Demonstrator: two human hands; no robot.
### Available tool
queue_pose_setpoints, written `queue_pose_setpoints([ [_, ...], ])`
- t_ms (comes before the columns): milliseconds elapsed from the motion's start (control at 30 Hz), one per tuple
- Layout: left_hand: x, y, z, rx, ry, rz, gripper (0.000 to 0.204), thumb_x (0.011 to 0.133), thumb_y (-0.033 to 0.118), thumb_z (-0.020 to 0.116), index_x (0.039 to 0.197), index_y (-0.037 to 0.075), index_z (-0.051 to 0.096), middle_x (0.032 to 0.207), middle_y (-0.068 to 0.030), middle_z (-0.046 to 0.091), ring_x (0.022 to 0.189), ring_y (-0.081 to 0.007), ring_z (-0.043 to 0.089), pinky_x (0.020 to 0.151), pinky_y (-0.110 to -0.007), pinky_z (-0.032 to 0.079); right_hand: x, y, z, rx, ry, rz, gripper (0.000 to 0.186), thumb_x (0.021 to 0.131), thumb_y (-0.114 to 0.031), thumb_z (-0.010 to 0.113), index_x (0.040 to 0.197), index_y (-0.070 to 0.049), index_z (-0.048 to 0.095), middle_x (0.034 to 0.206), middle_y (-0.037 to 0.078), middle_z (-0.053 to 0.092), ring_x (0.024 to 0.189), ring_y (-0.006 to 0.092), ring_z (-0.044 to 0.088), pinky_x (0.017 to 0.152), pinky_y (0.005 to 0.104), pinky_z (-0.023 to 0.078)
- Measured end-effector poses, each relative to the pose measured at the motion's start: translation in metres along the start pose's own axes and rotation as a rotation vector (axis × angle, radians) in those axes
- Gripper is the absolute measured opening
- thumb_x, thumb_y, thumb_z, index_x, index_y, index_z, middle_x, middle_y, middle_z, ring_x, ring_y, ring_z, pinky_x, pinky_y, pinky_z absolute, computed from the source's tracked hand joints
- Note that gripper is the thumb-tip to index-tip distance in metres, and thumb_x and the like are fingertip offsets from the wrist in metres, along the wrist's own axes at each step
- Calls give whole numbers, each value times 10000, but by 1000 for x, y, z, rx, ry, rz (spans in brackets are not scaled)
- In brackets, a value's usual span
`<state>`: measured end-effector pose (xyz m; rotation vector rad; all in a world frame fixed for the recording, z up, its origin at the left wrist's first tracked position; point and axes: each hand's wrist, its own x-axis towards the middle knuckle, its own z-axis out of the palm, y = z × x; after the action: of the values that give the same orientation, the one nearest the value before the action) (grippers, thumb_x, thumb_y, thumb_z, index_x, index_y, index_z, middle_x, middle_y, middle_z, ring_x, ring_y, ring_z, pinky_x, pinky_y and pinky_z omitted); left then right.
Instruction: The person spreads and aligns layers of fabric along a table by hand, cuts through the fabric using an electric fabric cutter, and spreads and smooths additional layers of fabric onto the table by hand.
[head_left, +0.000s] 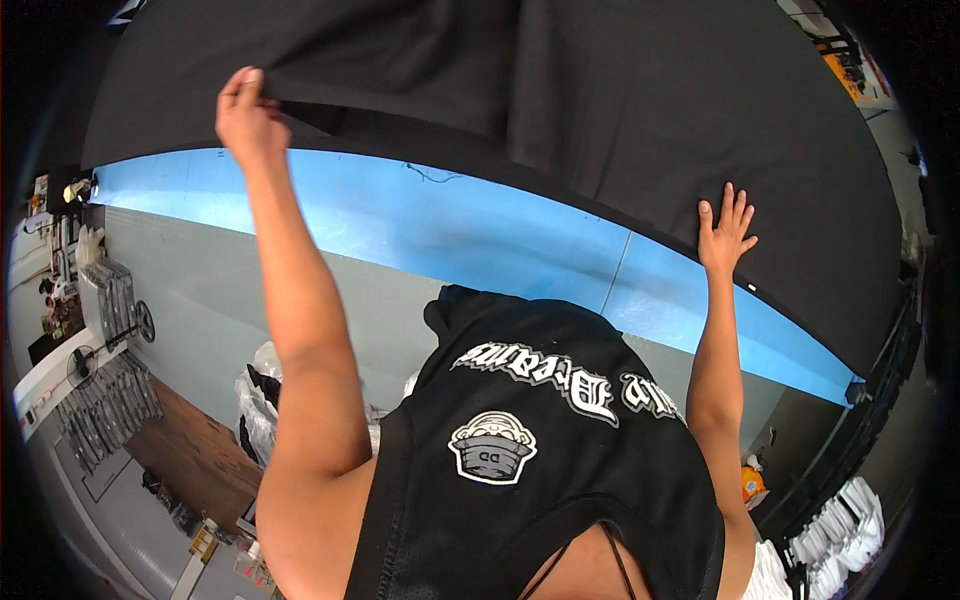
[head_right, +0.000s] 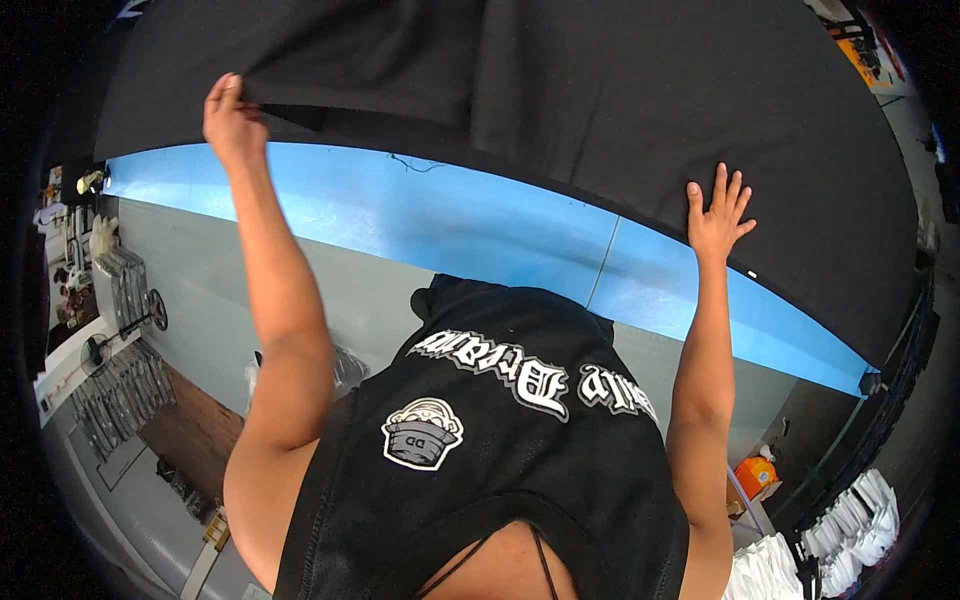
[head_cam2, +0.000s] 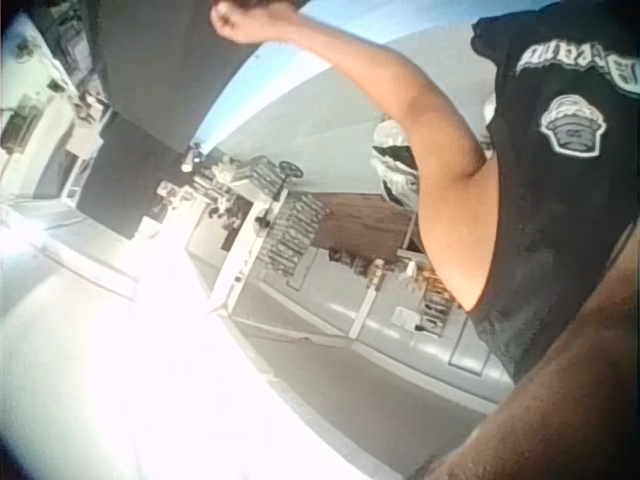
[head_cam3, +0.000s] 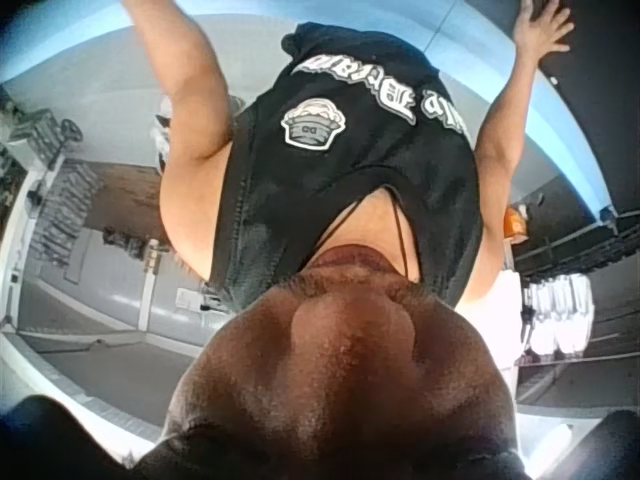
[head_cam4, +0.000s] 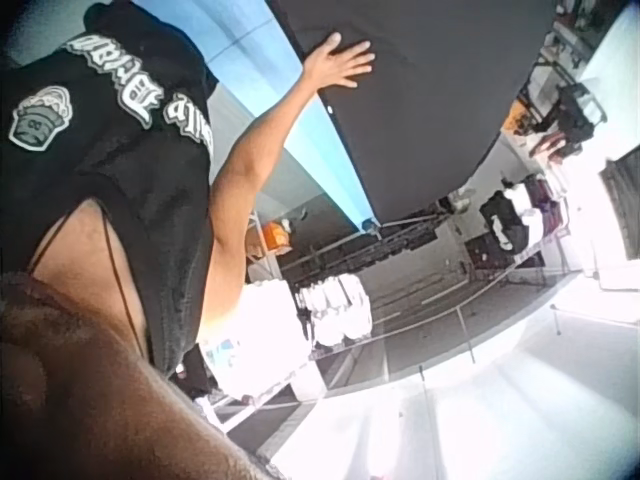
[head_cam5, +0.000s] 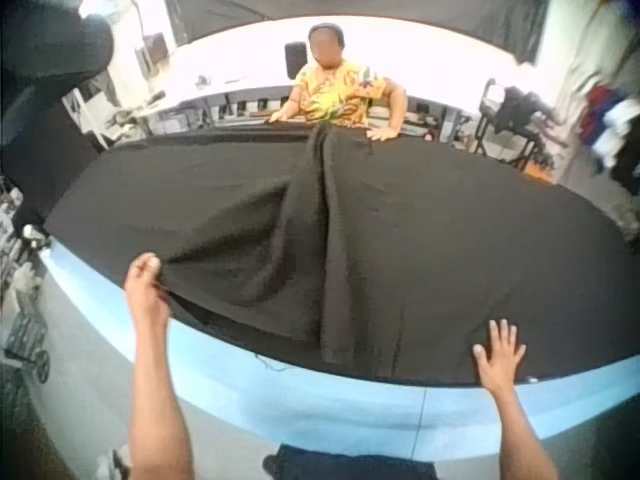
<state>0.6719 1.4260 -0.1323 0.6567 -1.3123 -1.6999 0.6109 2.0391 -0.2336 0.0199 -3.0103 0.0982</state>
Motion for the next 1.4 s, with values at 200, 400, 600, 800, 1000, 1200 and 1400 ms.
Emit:
queue_pose_setpoints([
  [200, 120, -20, -146, -101, 95, -39, 332, 847, 73, 641, 1119, 24, 457, 931, -120, 599, 754, -213, 595, 590, -296, 473, 2, -3, 6, 11, 4, -27, 662, 879, -624, 383, 1429, -262, 312, 1511, 79, 214, 1401, 323, 137, 1013, 690, 67],
  [400, -25, -72, -56, 116, -18, -154, 846, 786, 40, 706, 1378, 114, 107, 836, -108, 581, 655, -171, 589, 619, -286, 499, -3, 7, -1, -26, 1, 4, 659, 880, -613, 392, 1431, -261, 307, 1512, 79, 215, 1400, 328, 137, 1011, 688, 74],
  [600, -45, -73, -60, 455, 13, -288, 344, 737, 215, 786, 864, -8, 558, 662, -43, 565, 465, -84, 489, 385, -208, 374, 1, 8, 1, 3, -15, -9, 649, 885, -595, 407, 1432, -263, 301, 1515, 71, 209, 1402, 320, 136, 1016, 680, 80],
  [800, -65, -61, -36, 432, -212, -605, 338, 787, 271, 743, 664, 55, 513, 561, -39, 525, 404, -64, 382, 366, -216, 273, -2, 5, -2, -12, -20, -8, 639, 890, -596, 394, 1432, -269, 299, 1516, 67, 203, 1402, 316, 135, 1017, 679, 83],
  [1000, -53, -29, -24, 141, -141, -370, 326, 840, 216, 693, 645, 93, 462, 533, -9, 497, 407, -62, 384, 362, -207, 279, -4, 10, -1, 1, -34, 1, 651, 888, -601, 391, 1438, -270, 282, 1518, 73, 195, 1405, 311, 126, 1021, 680, 67],
  [1200, -52, -86, -63, 661, -184, -190, 453, 848, 318, 681, 566, 62, 436, 507, 7, 457, 463, -65, 376, 430, -240, 310, -1, 6, -2, -21, -22, -7, 646, 888, -615, 375, 1439, -295, 273, 1522, 53, 189, 1412, 283, 109, 1029, 672, 46],
  [1400, -55, -89, -67, 771, -208, -111, 494, 852, 355, 669, 556, 53, 412, 505, -6, 453, 485, -77, 382, 451, -252, 333, -4, 5, -5, 4, -19, 4, 650, 879, -618, 394, 1433, -293, 292, 1521, 54, 193, 1411, 286, 115, 1029, 673, 46],
])
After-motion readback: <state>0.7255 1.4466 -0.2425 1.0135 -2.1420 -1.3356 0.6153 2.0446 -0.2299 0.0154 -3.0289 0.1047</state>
